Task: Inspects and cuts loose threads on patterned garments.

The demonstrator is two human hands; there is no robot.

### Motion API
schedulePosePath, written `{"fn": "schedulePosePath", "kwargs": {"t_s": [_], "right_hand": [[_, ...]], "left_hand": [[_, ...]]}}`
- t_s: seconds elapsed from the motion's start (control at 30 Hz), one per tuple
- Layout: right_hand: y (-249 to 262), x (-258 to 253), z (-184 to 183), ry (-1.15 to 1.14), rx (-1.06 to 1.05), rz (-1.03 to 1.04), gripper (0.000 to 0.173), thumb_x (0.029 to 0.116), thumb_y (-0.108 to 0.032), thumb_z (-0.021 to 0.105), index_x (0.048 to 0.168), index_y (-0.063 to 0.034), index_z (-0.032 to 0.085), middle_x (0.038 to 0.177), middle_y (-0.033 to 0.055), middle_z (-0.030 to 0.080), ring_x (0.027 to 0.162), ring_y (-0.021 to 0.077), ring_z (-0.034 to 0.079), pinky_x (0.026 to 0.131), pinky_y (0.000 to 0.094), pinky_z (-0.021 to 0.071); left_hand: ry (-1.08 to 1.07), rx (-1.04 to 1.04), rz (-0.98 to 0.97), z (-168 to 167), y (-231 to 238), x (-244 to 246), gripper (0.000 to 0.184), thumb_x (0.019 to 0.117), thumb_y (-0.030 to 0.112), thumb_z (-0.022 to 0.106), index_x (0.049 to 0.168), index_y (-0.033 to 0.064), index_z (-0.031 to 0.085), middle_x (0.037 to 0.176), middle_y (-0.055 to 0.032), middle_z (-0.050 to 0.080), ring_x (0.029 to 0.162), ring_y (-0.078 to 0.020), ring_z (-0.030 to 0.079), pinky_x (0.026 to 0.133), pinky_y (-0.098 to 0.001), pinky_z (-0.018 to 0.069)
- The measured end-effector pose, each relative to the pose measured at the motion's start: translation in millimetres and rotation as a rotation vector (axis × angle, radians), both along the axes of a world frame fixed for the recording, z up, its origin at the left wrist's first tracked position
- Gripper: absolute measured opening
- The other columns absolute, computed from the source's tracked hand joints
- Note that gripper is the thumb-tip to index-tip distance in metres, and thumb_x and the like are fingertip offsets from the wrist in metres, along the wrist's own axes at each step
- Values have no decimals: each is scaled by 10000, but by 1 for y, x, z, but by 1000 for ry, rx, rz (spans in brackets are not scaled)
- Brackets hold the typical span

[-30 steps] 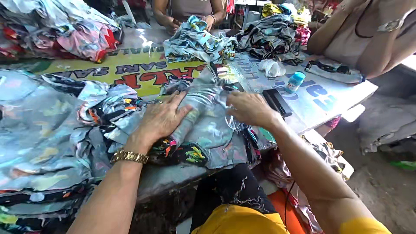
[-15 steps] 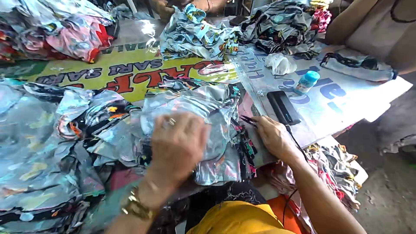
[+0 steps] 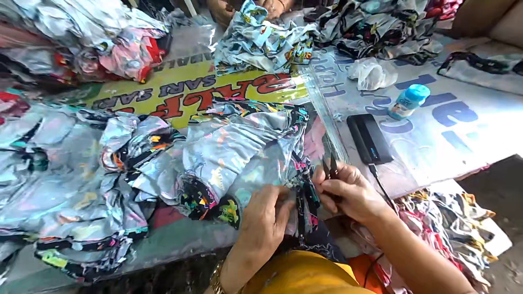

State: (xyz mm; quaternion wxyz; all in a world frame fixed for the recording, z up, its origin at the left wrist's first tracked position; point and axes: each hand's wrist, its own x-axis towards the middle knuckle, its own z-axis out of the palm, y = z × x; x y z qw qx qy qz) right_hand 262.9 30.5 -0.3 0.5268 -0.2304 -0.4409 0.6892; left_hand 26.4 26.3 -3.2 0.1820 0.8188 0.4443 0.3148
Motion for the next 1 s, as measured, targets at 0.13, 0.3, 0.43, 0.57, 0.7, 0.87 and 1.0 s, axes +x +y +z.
{"fn": "schedulePosePath", "kwargs": {"t_s": [0.13, 0.3, 0.43, 0.57, 0.7, 0.87, 1.0], "right_hand": [[2, -13, -7, 47, 86, -6, 128, 999, -142, 626, 1086, -82, 698, 777, -46, 623, 576, -2, 522, 523, 168, 453], [-7, -20, -7, -370, 280, -321, 181, 1027, -204, 603, 1089, -44, 662, 813, -81, 594, 639, -62, 506, 556, 108, 433], [-11, -28, -5, -583, 327, -451, 427, 989, -396, 663, 1136, 5, 656, 789, -74, 544, 647, -96, 438, 568, 71, 379], [-9, -41, -3, -651, 395, -412, 206, 944, -163, 669, 1029, 24, 673, 868, 19, 605, 738, -44, 505, 653, 87, 423], [-8, -53, -3, -555, 487, -417, 95, 947, -35, 640, 974, 52, 668, 953, 94, 652, 913, 41, 610, 817, 149, 508], [-13, -55, -3, -704, 541, -426, 111, 917, -13, 647, 1023, 7, 624, 934, 80, 667, 867, 52, 634, 766, 163, 533], [-12, -43, -1, -973, 628, -575, 175, 888, -74, 649, 1061, -61, 623, 943, 51, 682, 820, 62, 654, 693, 207, 551]], "left_hand": [[198, 140, 14, -1, 3, 5, 210, 993, 322, 590, 992, 166, 731, 951, -30, 695, 894, -202, 669, 750, -376, 534], [-303, -3, -19, 0, 0, 4, 153, 1039, 181, 560, 1037, 99, 690, 988, -1, 702, 919, -72, 651, 830, -279, 530], [-599, -64, -28, 9, -9, 11, 157, 1096, 232, 453, 1096, 127, 570, 1122, 57, 656, 1034, 31, 627, 845, -129, 528], [-764, -91, -106, 8, -9, 18, 168, 1098, 272, 452, 1084, 180, 591, 1115, 73, 641, 1038, 7, 621, 847, -141, 523], [-778, -241, -99, 2, -8, 22, 273, 971, 400, 692, 1118, 200, 578, 1137, 101, 602, 1054, 25, 599, 864, -151, 535], [-807, -185, -112, 11, -5, 9, 97, 981, 132, 658, 1068, 163, 627, 1011, 90, 644, 940, 20, 631, 800, -140, 547], [-600, 63, -38, 21, -6, -12, 62, 962, 196, 690, 1000, 180, 643, 1079, 101, 633, 1022, 0, 617, 845, -151, 535]]}}
